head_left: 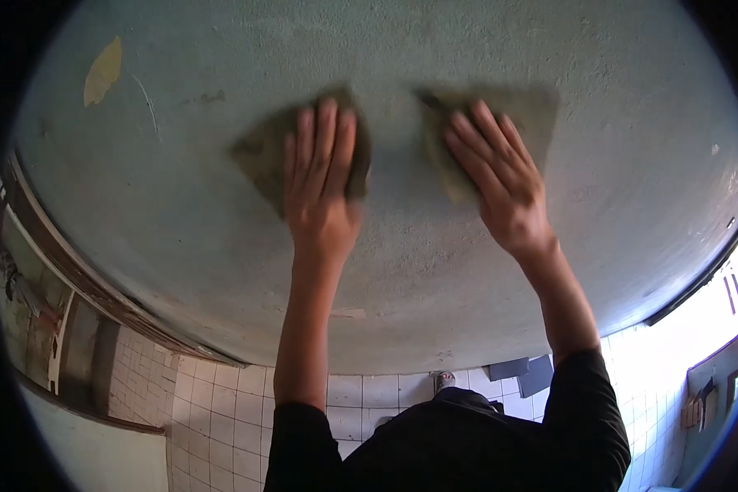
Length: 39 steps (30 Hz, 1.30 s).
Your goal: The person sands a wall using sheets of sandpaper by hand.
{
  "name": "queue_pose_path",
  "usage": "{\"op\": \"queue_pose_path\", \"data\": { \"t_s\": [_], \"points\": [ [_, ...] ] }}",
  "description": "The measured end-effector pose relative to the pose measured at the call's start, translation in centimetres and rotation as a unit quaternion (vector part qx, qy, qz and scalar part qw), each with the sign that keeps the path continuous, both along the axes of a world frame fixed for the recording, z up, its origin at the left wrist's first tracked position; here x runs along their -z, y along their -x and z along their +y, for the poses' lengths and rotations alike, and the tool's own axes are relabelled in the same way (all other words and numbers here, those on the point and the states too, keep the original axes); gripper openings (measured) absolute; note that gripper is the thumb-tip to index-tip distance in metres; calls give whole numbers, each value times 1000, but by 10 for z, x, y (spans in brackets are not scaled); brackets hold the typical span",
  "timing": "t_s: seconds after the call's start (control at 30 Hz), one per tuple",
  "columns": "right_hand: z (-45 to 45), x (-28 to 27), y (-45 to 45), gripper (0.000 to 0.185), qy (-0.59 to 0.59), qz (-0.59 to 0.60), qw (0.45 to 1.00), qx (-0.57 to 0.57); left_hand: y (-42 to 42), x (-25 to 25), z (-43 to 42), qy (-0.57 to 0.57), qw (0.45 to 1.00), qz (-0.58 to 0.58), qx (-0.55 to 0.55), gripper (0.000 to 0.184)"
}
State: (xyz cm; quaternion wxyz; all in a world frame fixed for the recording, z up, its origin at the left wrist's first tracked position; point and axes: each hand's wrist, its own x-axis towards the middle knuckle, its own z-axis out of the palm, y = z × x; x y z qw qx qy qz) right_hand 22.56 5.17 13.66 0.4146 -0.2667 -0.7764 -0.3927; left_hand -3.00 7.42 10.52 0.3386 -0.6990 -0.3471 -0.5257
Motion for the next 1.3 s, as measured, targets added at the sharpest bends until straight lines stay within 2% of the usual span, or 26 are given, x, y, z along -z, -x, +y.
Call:
{"op": "queue_pose_path", "data": {
  "t_s": [0.1, 0.13, 0.17, 0.2, 0.23, 0.3, 0.37, 0.43, 0.5, 0.57, 0.63, 0.73, 0.77, 0.8, 0.83, 0.9, 1.0, 1.03, 1.1, 1.17, 1.27, 1.3],
  "points": [
    [1, 111, -53, 30, 29, 29, 998, 42, 34, 140, -7, 63, 997, 1, -47, 51],
    [-3, 129, -59, 30, 27, 30, 998, 43, 37, 197, -11, 80, 997, -6, -22, 51],
    [-4, 142, -61, 30, 43, 42, 997, 40, 40, 228, -10, 94, 996, -13, 2, 51],
    [-8, 149, -61, 31, 65, 53, 996, 36, 35, 223, -8, 96, 995, -12, 1, 51],
    [-2, 129, -51, 33, 58, 33, 998, 23, 18, 210, -4, 70, 997, -16, -15, 51],
    [-3, 48, -11, 36, 48, -4, 999, 3, -21, 164, -1, 36, 999, -22, -17, 49],
    [0, -24, 23, 48, 32, -45, 998, -42, -44, 120, -7, 35, 999, -22, -1, 50],
    [3, -42, 19, 49, 26, -76, 996, -44, -51, 105, -9, 42, 998, 40, -1, 48],
    [4, -29, 1, 48, 20, -112, 993, -20, -12, 127, -5, 36, 998, 59, -10, 46],
    [6, 17, -50, 46, 20, -124, 992, 15, 44, 167, -11, 42, 997, 54, -27, 47],
    [0, 58, -91, 46, 41, -131, 990, 36, 65, 189, -14, 52, 998, 36, -32, 49],
    [-1, 41, -78, 41, 48, -172, 984, 16, 54, 193, -16, 98, 994, 45, 6, 52],
    [1, 29, -62, 40, 89, -215, 972, 33, 32, 185, -8, 117, 991, 54, 35, 52],
    [1, 13, -33, 44, 58, -238, 969, 12, 4, 162, -9, 126, 983, 103, 89, 51],
    [-2, -5, -6, 51, 95, -235, 966, -53, -30, 145, -14, 139, 968, 150, 142, 50],
    [6, -20, 40, 50, 76, -223, 965, -116, -95, 153, -2, 124, 958, 120, 229, 53],
    [7, -19, 15, 50, 94, -240, 958, -127, -100, 141, -7, 84, 968, 129, 199, 55],
    [2, -14, -12, 50, 92, -243, 961, -90, -86, 144, -11, 88, 967, 129, 199, 55],
    [-7, -2, -73, 48, 49, -285, 957, 9, -26, 152, -16, 107, 977, 159, 94, 56],
    [-6, 23, -131, 49, 44, -284, 956, 53, 20, 175, -17, 66, 985, 159, 23, 59],
    [-13, 15, -108, 49, 82, -284, 954, 43, 4, 165, -17, 107, 974, 193, 41, 60],
    [-12, 10, -79, 49, 101, -283, 953, 29, -20, 151, -15, 122, 966, 200, 105, 59]
  ]
}}
